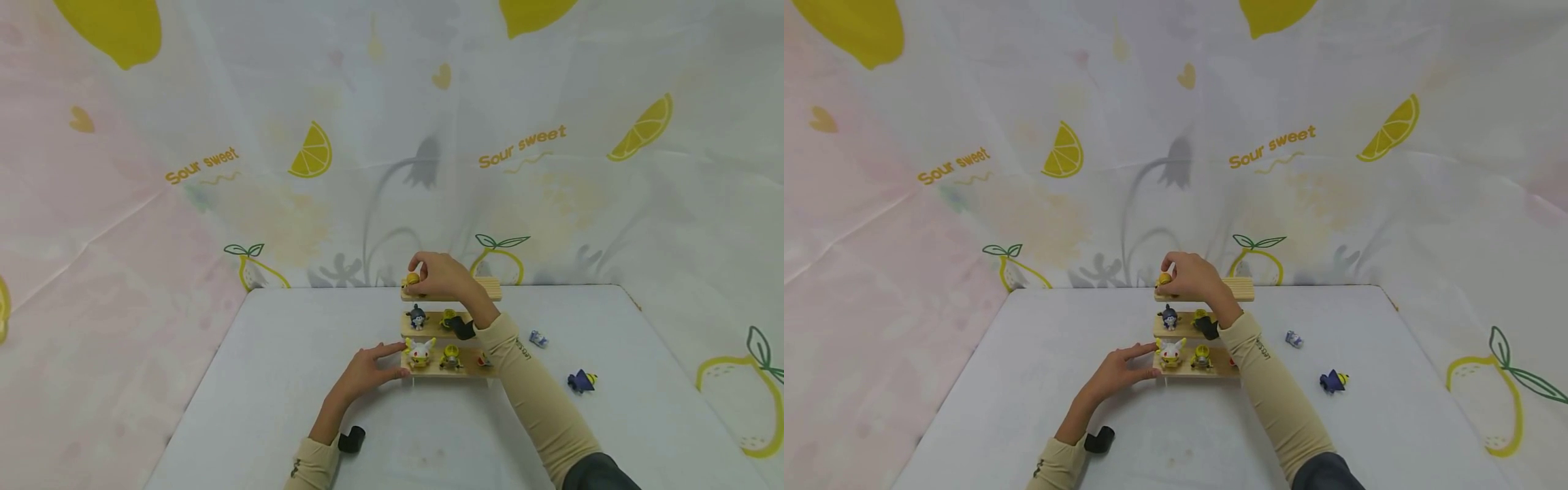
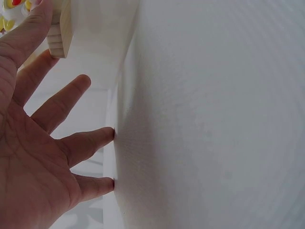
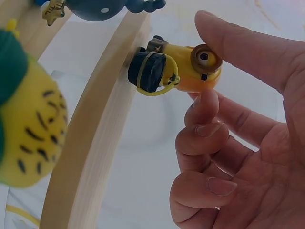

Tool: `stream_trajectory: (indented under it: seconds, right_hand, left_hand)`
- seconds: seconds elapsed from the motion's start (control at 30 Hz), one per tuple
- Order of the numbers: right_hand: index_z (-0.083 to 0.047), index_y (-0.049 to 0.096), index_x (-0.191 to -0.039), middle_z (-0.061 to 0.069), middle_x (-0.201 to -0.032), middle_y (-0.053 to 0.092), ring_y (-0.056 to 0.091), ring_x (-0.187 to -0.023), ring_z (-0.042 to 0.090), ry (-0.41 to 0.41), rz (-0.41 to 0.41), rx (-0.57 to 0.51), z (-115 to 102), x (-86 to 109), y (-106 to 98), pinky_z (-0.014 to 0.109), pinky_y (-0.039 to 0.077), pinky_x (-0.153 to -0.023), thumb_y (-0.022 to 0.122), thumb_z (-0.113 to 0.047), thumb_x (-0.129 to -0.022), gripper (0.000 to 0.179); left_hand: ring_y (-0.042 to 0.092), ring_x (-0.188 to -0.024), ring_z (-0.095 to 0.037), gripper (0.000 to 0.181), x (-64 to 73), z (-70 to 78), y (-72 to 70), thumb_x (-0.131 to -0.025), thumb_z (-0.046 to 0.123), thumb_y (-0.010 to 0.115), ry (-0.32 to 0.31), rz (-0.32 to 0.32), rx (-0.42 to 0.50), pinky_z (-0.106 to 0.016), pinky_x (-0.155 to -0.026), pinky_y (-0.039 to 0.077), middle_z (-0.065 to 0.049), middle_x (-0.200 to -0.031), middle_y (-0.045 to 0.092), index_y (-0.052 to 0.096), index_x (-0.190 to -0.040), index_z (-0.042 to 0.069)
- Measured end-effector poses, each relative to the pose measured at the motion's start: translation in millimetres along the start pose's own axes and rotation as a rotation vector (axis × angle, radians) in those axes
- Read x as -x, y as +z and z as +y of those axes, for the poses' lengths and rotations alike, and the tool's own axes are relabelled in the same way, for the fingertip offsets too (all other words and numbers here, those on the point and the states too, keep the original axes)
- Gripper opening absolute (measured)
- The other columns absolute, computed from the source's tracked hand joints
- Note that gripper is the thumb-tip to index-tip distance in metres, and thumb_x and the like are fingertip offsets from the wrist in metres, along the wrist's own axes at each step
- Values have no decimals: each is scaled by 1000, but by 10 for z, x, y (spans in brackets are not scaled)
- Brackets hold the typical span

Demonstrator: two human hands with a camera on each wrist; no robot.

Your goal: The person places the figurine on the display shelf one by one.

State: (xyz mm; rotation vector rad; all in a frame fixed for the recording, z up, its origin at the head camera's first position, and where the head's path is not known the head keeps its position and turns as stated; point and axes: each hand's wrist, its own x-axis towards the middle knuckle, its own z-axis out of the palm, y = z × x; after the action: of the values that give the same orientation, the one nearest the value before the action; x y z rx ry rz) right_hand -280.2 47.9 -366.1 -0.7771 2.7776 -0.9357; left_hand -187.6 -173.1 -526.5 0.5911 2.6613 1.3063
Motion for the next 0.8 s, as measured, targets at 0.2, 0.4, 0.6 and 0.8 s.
stream_trajectory:
  seconds: [0.2, 0.4, 0.6, 0.8]
  right_hand:
    - [-7, 64, -115, 2, -79, 60, 56, -66, 17, -8, 5, 2, 7, 5, -8, 33, 46, -62, 79, -30, -85, 41]
    - [-6, 64, -116, 3, -81, 61, 56, -67, 17, -12, 17, 2, 5, 26, -26, 34, 47, -63, 79, -29, -85, 41]
    - [-7, 64, -116, 3, -79, 60, 55, -66, 18, -15, 22, -5, 20, 29, -30, 34, 46, -62, 79, -29, -86, 39]
    - [-7, 65, -118, 3, -77, 60, 54, -63, 17, -42, 19, 15, 33, 30, -31, 33, 45, -61, 76, -27, -89, 37]
  left_hand:
    - [39, -135, -44, 55, 0, -2, 4, -84, 49, 75, -2, -2, -4, -74, -106, 13, -9, -138, 58, 64, -134, 28]
    - [40, -135, -45, 56, -3, 7, -3, -84, 49, 75, 5, -1, -15, -75, -105, 14, -9, -137, 58, 64, -134, 26]
    - [39, -135, -45, 56, -12, -2, -2, -84, 49, 75, 2, -3, -11, -75, -106, 14, -9, -137, 58, 64, -134, 27]
    - [39, -135, -44, 56, -14, -7, 4, -84, 49, 75, 4, -3, 1, -75, -106, 13, -9, -138, 58, 64, -134, 27]
